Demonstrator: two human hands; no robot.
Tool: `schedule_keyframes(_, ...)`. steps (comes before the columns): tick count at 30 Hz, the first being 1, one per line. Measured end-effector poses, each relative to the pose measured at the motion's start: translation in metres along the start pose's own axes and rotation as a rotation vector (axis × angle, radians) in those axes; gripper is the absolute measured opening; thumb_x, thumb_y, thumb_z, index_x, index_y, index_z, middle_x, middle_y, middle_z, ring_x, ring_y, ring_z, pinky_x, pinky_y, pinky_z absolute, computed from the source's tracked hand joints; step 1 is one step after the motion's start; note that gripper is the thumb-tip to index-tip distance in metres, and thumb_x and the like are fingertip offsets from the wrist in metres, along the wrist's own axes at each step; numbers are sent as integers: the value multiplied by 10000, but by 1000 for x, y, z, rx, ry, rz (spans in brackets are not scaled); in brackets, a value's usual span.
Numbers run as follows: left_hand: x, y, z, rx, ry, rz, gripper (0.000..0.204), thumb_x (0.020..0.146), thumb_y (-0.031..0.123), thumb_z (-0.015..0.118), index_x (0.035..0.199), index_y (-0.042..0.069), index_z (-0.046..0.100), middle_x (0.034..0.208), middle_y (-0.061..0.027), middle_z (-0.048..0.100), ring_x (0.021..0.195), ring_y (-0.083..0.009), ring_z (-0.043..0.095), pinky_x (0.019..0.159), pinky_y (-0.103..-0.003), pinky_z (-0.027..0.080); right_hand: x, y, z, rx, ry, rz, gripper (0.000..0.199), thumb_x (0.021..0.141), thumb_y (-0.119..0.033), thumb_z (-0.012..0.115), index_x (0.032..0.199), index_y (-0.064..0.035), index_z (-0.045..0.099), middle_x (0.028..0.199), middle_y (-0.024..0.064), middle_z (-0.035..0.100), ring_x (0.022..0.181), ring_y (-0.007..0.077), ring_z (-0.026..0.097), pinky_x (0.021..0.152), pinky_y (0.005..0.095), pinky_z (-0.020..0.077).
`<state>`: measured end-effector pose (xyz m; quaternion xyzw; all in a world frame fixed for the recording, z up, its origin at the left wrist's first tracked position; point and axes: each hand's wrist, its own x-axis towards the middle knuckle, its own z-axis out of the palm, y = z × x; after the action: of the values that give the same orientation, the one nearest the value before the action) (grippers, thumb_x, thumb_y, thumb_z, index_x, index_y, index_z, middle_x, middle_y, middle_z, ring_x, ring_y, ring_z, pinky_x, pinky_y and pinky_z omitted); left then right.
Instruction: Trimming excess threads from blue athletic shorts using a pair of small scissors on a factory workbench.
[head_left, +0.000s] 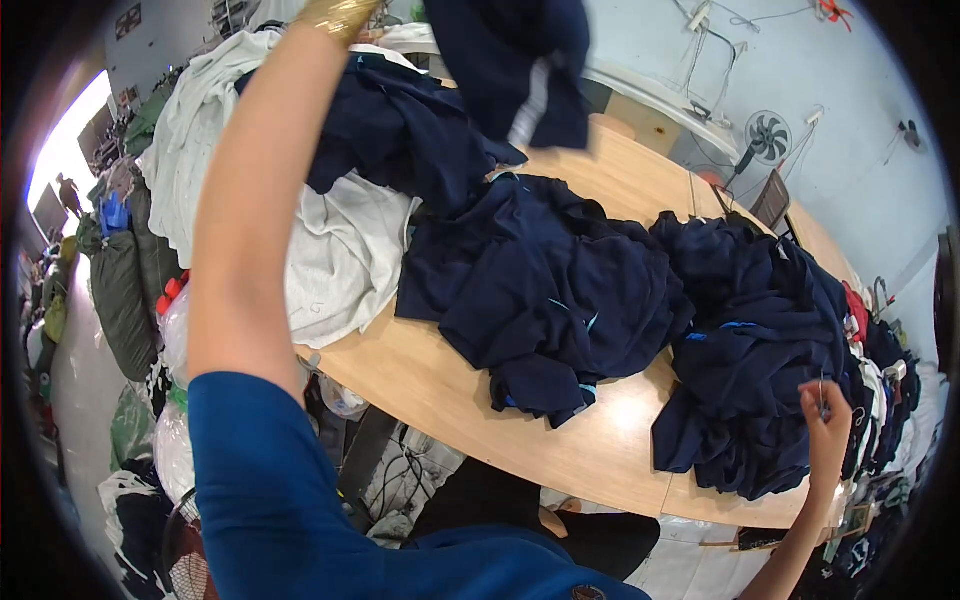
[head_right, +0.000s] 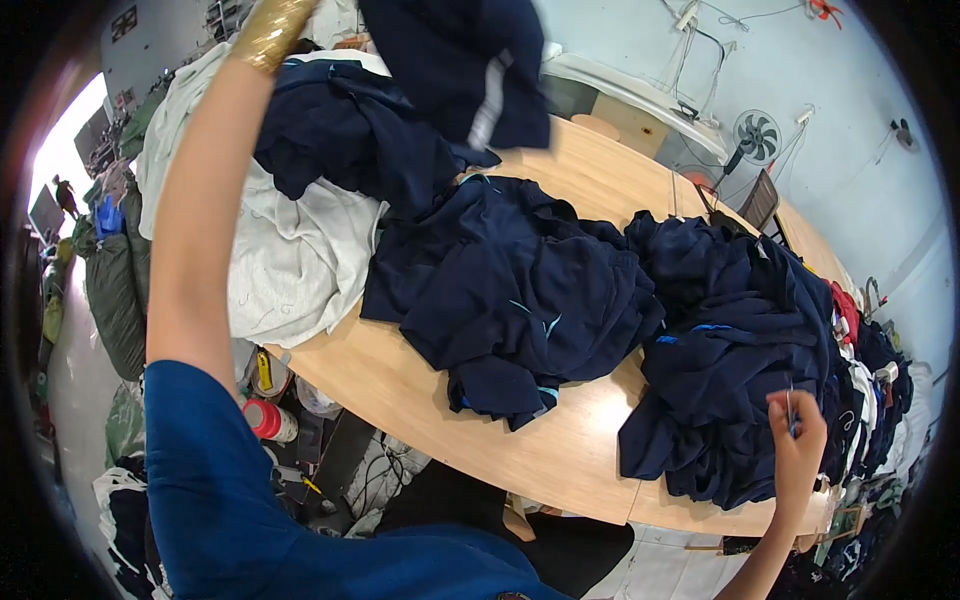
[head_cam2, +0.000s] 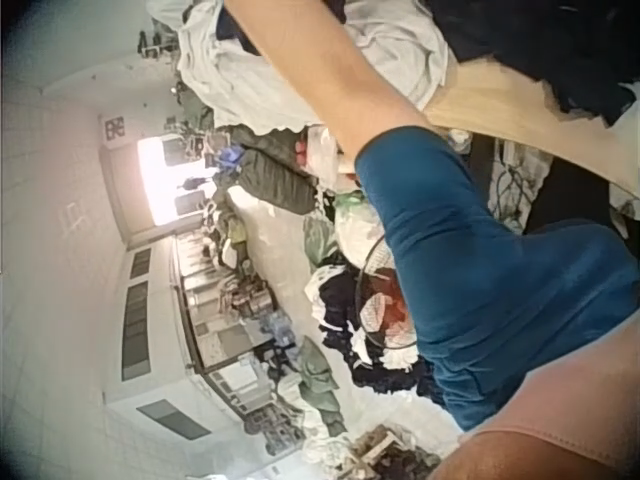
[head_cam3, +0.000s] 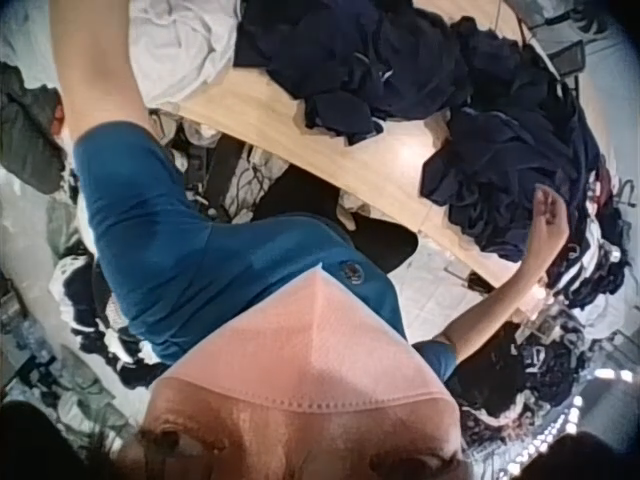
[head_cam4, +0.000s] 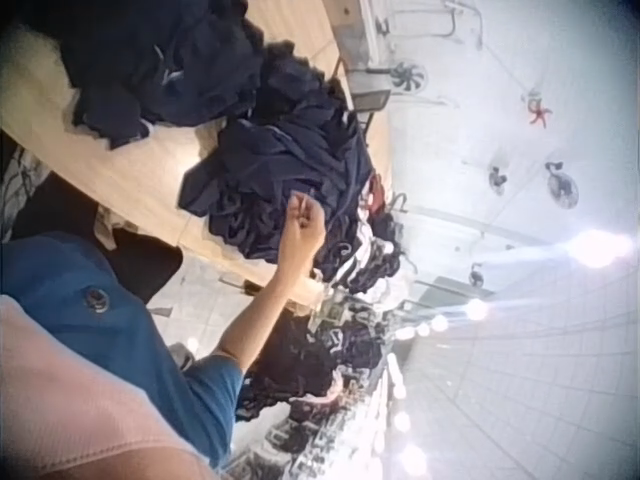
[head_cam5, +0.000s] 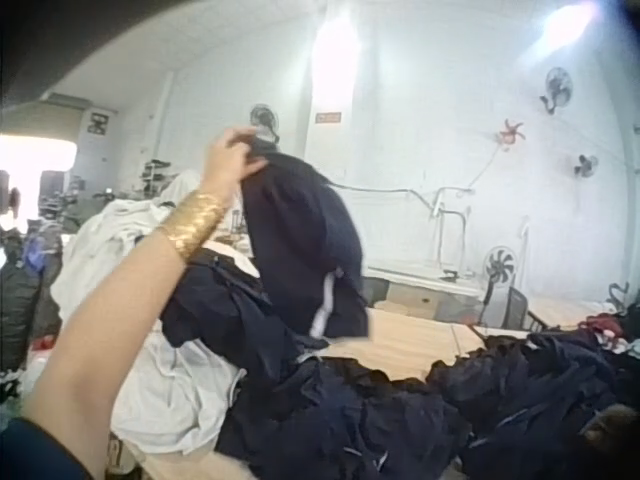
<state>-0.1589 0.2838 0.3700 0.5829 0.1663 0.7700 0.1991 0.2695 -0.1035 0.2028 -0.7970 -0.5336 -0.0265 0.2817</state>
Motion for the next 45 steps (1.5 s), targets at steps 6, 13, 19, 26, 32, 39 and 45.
schedule_keyframes(6,-26,-185,-222,238,400,76,282,761,141,546,1011,112,673,945,-136,655,838,-233,637,742,-368,518,-40,36,12,102,-62,81,105,836,-121,590,823,-19,612,696,-6,562,665,58,474,587,214,349)
schedule_keyframes(13,-166,-216,-278,1485,330,-249,512,686,251,627,1195,253,571,1232,-191,450,1140,-340,418,964,-402,371,-77,49,34,179,-228,328,123,827,-97,587,848,24,597,683,20,563,658,76,506,622,213,390)
schedule_keyframes(19,-247,-152,-69,856,-464,71,280,744,71,568,1007,121,650,980,-89,598,962,-248,542,881,-348,415,-108,69,42,292,-226,417,127,821,-88,594,845,36,596,698,44,591,665,94,567,622,230,429)
schedule_keyframes(26,-467,-92,116,651,-1055,119,277,778,203,653,982,18,628,952,-140,625,862,-275,626,752,-341,498,-121,54,66,313,-243,355,142,807,-101,628,871,22,596,750,93,618,666,152,579,631,266,448)
schedule_keyframes(32,-417,-220,91,549,-1208,352,174,714,37,622,866,65,700,905,-119,676,856,-272,639,798,-336,492,-172,88,38,375,-148,451,127,802,-85,624,872,21,618,693,82,609,643,131,568,619,262,438)
schedule_keyframes(39,-372,15,173,-205,-694,-636,180,839,31,586,1006,-11,639,859,-22,639,769,-73,561,724,-206,449,-180,102,45,757,83,633,239,921,-201,516,975,10,613,705,65,638,378,-21,281,355,157,187)
schedule_keyframes(45,-520,91,113,-53,-1411,-340,210,843,139,581,1037,79,636,914,-100,667,788,-232,638,673,-311,505,-155,63,130,1350,48,693,315,902,-185,550,1177,-30,550,906,97,656,433,-19,312,387,151,228)
